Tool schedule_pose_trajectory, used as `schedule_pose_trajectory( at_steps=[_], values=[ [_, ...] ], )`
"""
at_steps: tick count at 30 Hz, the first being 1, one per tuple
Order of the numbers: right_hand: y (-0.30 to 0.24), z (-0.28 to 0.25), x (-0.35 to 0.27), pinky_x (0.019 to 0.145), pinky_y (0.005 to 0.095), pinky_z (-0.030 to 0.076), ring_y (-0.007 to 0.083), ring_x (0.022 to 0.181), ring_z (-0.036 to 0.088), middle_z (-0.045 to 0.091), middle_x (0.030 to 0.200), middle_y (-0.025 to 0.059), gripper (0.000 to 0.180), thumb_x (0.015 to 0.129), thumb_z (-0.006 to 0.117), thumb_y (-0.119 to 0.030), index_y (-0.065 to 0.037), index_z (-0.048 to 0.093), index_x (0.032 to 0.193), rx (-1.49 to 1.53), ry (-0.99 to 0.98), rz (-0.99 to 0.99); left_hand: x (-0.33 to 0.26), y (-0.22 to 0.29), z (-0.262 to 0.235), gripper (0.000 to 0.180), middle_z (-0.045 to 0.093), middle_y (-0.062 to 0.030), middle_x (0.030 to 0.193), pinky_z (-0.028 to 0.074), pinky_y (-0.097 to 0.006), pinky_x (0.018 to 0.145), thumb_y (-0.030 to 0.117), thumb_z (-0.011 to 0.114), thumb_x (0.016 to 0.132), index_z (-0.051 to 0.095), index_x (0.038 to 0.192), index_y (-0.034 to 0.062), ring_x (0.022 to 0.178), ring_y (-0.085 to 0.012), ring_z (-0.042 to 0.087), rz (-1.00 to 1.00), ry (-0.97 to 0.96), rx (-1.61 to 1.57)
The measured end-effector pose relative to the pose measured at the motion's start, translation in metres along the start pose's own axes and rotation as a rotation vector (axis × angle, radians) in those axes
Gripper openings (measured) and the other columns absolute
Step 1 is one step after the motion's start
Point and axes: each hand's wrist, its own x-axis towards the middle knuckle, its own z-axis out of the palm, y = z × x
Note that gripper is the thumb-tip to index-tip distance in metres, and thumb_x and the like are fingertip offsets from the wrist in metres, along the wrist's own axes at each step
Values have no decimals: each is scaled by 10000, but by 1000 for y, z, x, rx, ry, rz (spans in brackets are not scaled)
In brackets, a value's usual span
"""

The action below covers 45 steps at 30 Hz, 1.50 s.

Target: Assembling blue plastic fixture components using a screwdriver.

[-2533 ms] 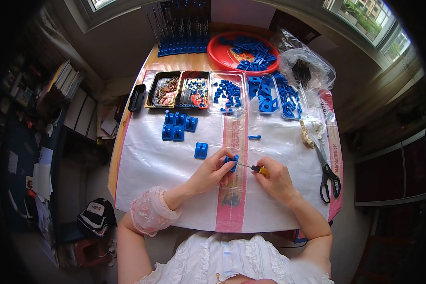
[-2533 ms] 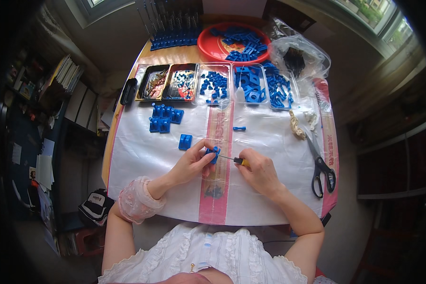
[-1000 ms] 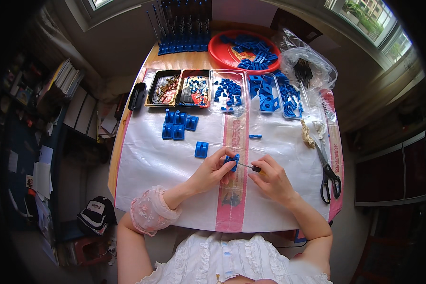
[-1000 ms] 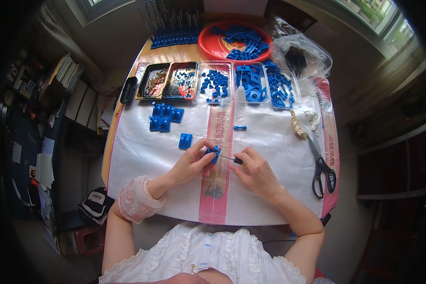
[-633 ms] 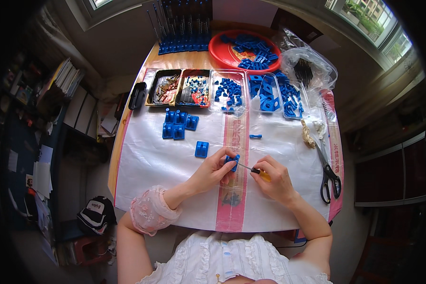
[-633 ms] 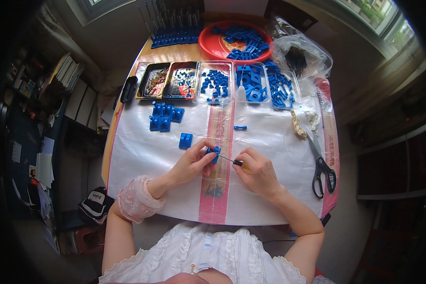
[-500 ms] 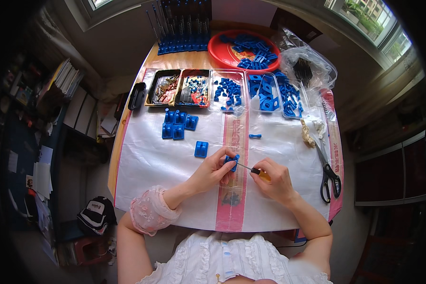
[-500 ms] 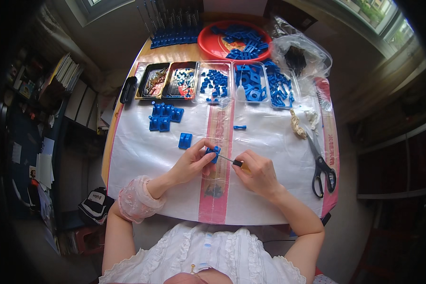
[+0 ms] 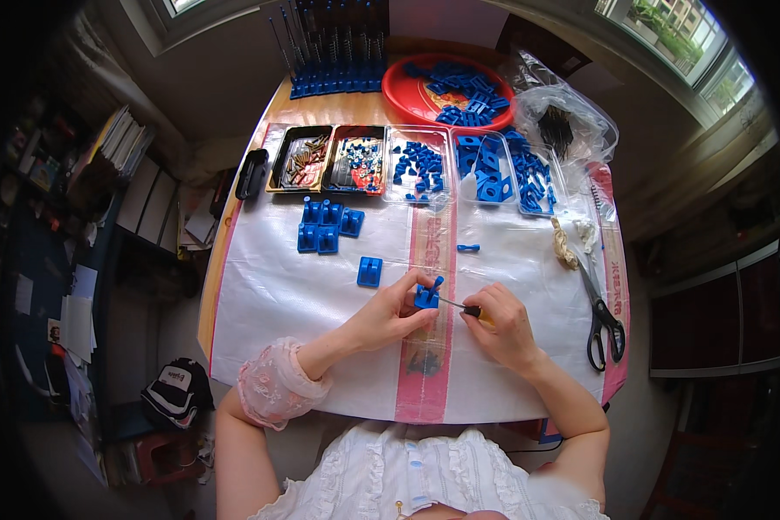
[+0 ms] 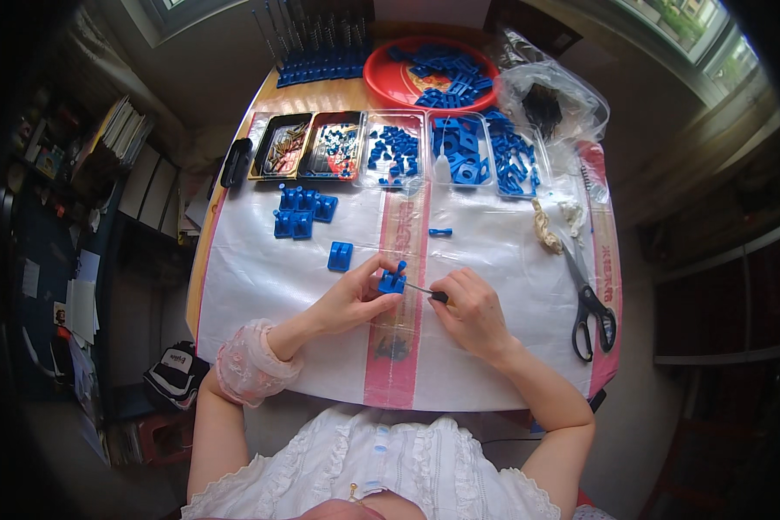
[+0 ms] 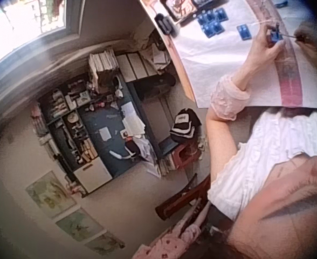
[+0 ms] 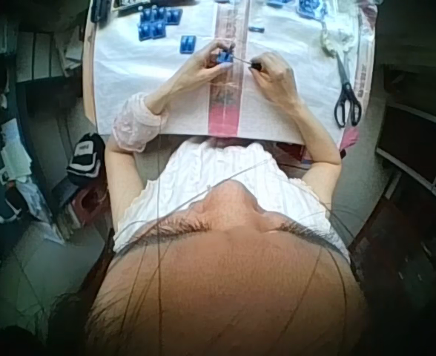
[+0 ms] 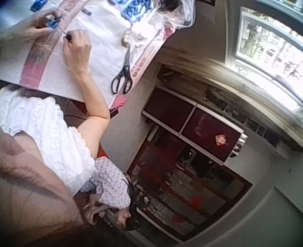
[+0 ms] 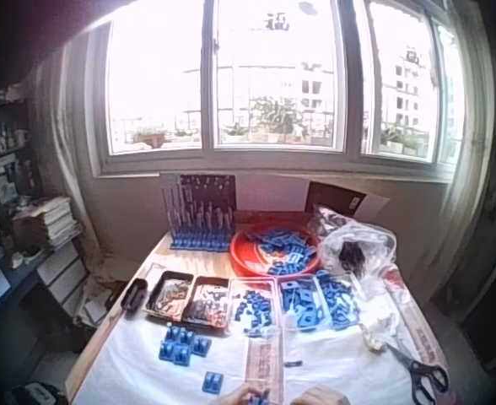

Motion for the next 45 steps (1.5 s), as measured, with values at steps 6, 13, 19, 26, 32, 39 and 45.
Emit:
schedule_pose_trajectory(
  at_steps=[6,13,19,26,32,39,45],
  values=[
    [1,0,-1,714,418,496,296,819,608,610,841,86,209,768,789,-13,-56,649,917,-29,-13,-6,1,16,-9,363,719,-70,756,526,-295,646,171,652,1048,466,1337,53,680,-118,687,-167,-69,97],
    [3,2,-4,718,415,504,302,806,637,622,848,88,200,773,793,-27,-57,669,927,-86,-11,2,-1,22,-8,397,629,-15,635,482,-262,554,170,767,960,645,1328,83,558,-102,607,-91,47,405],
    [1,1,-2,708,423,510,306,804,644,613,848,92,188,788,778,-42,-60,662,935,-101,-17,-20,1,17,-10,489,614,-15,814,513,-257,650,103,835,864,676,1326,113,714,-88,593,99,105,572],
    [4,0,-4,722,423,512,302,813,639,609,857,91,199,786,777,-42,-61,657,944,-131,-22,-15,3,20,-18,391,648,-47,925,547,-270,716,-3,738,891,608,1258,22,804,-135,637,-49,14,238],
    [3,0,-2,723,415,513,293,812,626,603,849,86,200,785,780,-45,-63,658,941,-131,-28,-25,4,14,-20,200,697,-111,921,561,-308,727,13,720,918,694,1115,-10,788,-190,690,25,192,469],
    [3,-1,-3,725,414,516,292,816,628,614,859,83,193,779,788,-45,-60,672,933,-123,-30,-11,5,11,-16,121,706,-111,914,553,-332,713,56,742,920,745,1036,20,754,-218,685,86,238,563],
    [4,-1,-3,737,413,512,287,828,630,620,859,77,187,781,792,-50,-63,681,931,-115,-29,-4,6,7,-17,113,705,-95,901,547,-319,696,46,744,911,745,1021,24,734,-198,677,105,238,583]
  ],
)
